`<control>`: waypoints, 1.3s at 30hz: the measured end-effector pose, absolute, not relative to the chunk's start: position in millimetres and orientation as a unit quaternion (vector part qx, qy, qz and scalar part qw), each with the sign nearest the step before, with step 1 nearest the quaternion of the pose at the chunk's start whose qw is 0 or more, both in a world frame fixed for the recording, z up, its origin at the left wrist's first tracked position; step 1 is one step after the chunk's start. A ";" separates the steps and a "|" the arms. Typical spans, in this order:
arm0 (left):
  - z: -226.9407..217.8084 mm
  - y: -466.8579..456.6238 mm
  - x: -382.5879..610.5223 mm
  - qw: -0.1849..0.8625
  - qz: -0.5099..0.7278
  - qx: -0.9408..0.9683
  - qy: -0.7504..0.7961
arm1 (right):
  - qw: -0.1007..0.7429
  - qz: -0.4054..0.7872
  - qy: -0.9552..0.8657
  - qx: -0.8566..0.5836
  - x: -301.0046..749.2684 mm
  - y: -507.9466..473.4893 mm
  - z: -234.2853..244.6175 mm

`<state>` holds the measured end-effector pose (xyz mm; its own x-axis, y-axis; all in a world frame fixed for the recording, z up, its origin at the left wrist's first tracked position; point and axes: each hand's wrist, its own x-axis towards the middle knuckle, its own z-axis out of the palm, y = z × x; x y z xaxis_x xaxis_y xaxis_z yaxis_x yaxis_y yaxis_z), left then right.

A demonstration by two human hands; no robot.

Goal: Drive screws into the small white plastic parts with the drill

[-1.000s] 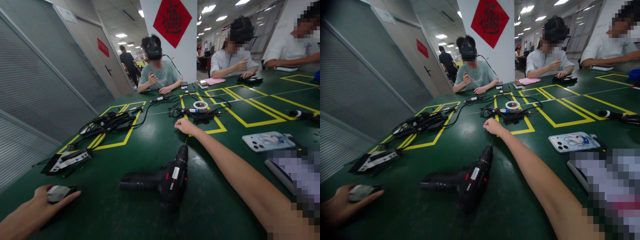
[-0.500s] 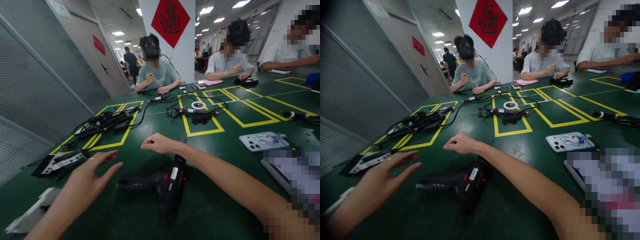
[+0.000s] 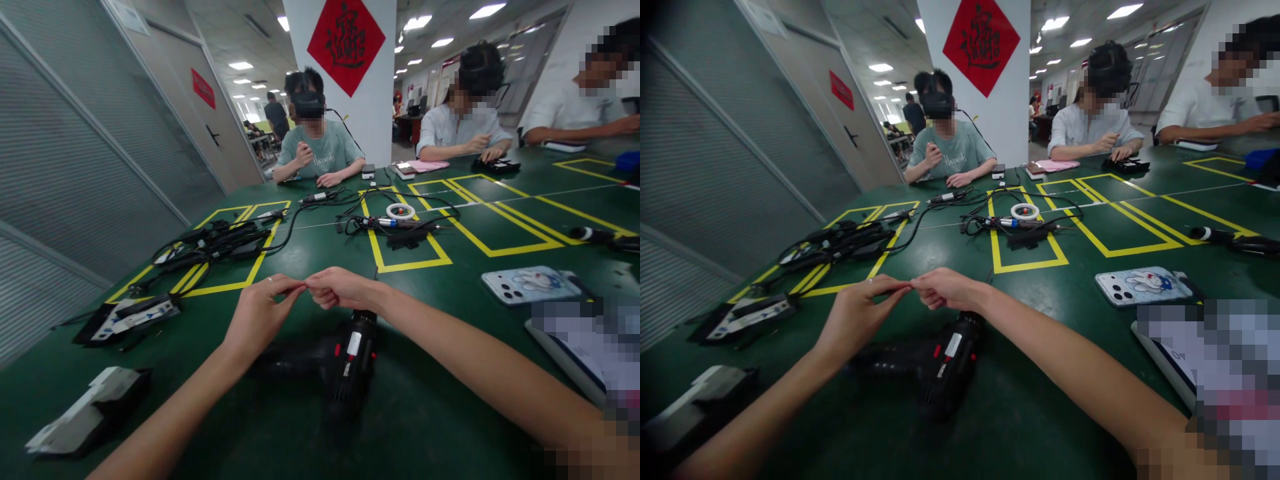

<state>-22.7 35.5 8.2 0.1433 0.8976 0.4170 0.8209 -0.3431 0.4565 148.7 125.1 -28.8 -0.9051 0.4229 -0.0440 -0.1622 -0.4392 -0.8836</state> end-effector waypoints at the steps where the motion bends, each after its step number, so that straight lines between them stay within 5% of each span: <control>1: 7.9 35.7 -22.4 0.047 0.328 0.755 0.565 | 0.166 0.853 -0.478 -0.128 149.4 126.7 -27.7; 11: 11.9 49.0 -12.2 0.106 0.311 0.766 0.553 | 0.057 0.906 -0.413 -0.078 153.2 135.8 -29.1; 32: 4.3 69.8 -19.1 0.330 0.241 0.692 0.595 | 0.001 0.852 -0.506 -0.134 144.4 126.0 -30.1; 39: 8.0 60.7 -9.3 0.264 0.249 0.732 0.577 | 0.068 0.875 -0.448 -0.171 144.0 131.3 -31.1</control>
